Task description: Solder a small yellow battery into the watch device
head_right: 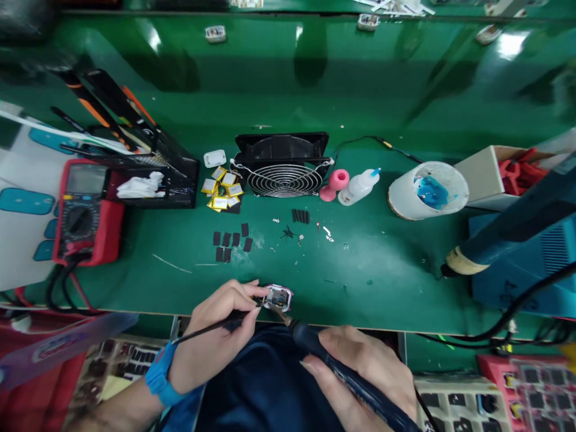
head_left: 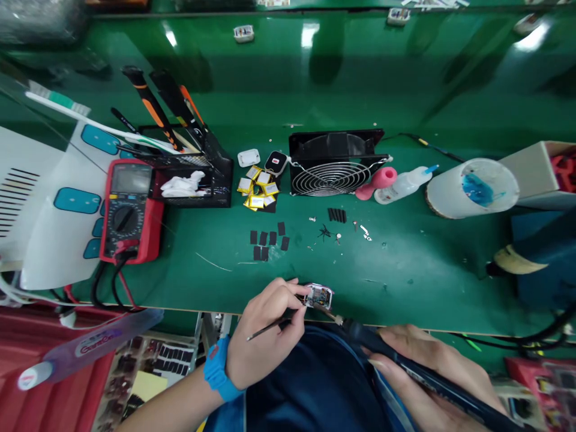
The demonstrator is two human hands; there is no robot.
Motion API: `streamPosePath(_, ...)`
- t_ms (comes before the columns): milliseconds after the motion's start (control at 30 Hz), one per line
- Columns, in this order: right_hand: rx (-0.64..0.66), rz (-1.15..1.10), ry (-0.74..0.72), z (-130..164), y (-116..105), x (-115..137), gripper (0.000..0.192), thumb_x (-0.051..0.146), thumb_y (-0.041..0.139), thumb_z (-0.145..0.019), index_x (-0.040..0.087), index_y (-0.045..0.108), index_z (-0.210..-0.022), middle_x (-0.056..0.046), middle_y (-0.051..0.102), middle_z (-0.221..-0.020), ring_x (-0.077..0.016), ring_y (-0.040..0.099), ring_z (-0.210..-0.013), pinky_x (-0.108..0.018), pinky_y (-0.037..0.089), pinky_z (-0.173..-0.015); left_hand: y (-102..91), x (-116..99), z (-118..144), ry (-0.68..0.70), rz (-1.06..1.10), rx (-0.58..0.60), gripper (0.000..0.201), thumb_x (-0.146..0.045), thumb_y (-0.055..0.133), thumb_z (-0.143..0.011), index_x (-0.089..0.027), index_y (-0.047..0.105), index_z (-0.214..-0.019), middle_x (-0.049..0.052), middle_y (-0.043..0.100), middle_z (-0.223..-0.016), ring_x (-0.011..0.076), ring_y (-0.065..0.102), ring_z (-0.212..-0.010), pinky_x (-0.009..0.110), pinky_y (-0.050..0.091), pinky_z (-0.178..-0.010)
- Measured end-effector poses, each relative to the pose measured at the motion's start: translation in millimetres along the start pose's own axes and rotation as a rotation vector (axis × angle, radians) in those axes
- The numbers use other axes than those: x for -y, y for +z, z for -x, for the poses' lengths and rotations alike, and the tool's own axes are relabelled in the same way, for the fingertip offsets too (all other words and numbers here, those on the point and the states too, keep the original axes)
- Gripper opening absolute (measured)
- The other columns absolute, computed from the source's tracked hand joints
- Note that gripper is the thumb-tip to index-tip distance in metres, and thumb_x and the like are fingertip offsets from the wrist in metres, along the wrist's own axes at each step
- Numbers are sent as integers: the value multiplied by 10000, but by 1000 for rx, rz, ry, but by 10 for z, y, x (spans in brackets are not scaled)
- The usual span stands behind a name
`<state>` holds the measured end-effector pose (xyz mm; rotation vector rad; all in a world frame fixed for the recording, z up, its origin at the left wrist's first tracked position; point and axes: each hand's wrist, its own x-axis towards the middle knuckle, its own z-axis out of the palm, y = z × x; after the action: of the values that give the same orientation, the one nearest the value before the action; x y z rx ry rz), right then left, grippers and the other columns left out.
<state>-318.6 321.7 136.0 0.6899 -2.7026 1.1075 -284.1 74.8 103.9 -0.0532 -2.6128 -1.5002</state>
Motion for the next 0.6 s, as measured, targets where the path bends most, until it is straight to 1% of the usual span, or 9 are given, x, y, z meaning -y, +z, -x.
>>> streamPosePath(67,-5,21,-32,-85,2,38,311,509,603,-1116,281,714,-936,-1,805,-759,-230,791,-590,-236,707,-589,3,8,2,1,2,-3,241,-3,583,-930,-235,535,-882,2,775,-1006,171,787,-1022,386,675,-1017)
streamPosePath(133,1,8,-64,-166,-10,62,346,499,599,-1126,263,706,-897,-2,796,-724,-206,774,-543,-205,696,-605,2,10,3,5,4,0,244,0,580,-931,-235,531,-884,1,775,-1014,167,785,-1024,381,674,-1018)
streamPosePath(233,83,-18,-110,-209,-39,36,305,452,613,-1129,241,721,-937,-11,810,-765,-176,778,-559,-163,683,-652,-5,3,2,3,8,6,247,9,576,-928,-233,538,-893,5,775,-1039,163,781,-1025,386,673,-1025)
streamPosePath(333,124,0,-127,-162,-70,-52,274,424,613,-1126,227,730,-978,-12,817,-801,-176,791,-593,-160,682,-669,-8,-3,2,-4,11,8,246,8,579,-925,-232,542,-892,7,777,-1049,164,780,-1019,395,677,-1023)
streamPosePath(467,195,48,-206,-109,-85,-123,250,397,624,-1112,208,753,-1012,-6,822,-817,-176,789,-586,-155,679,-714,-2,1,9,0,15,10,240,2,576,-929,-234,543,-897,9,777,-1054,167,782,-1027,392,672,-1025)
streamPosePath(533,170,42,-195,-121,-70,-97,282,410,614,-1118,212,760,-980,-6,820,-804,-174,783,-572,-148,676,-708,0,7,11,3,7,13,238,1,573,-932,-232,543,-896,6,777,-1063,158,780,-1026,374,664,-1035)
streamPosePath(600,93,32,-100,-144,-45,-45,357,477,595,-1124,240,764,-918,12,813,-769,-167,774,-553,-144,676,-697,1,12,11,9,-2,10,237,1,573,-931,-231,540,-892,2,777,-1065,151,778,-1025,359,660,-1038)
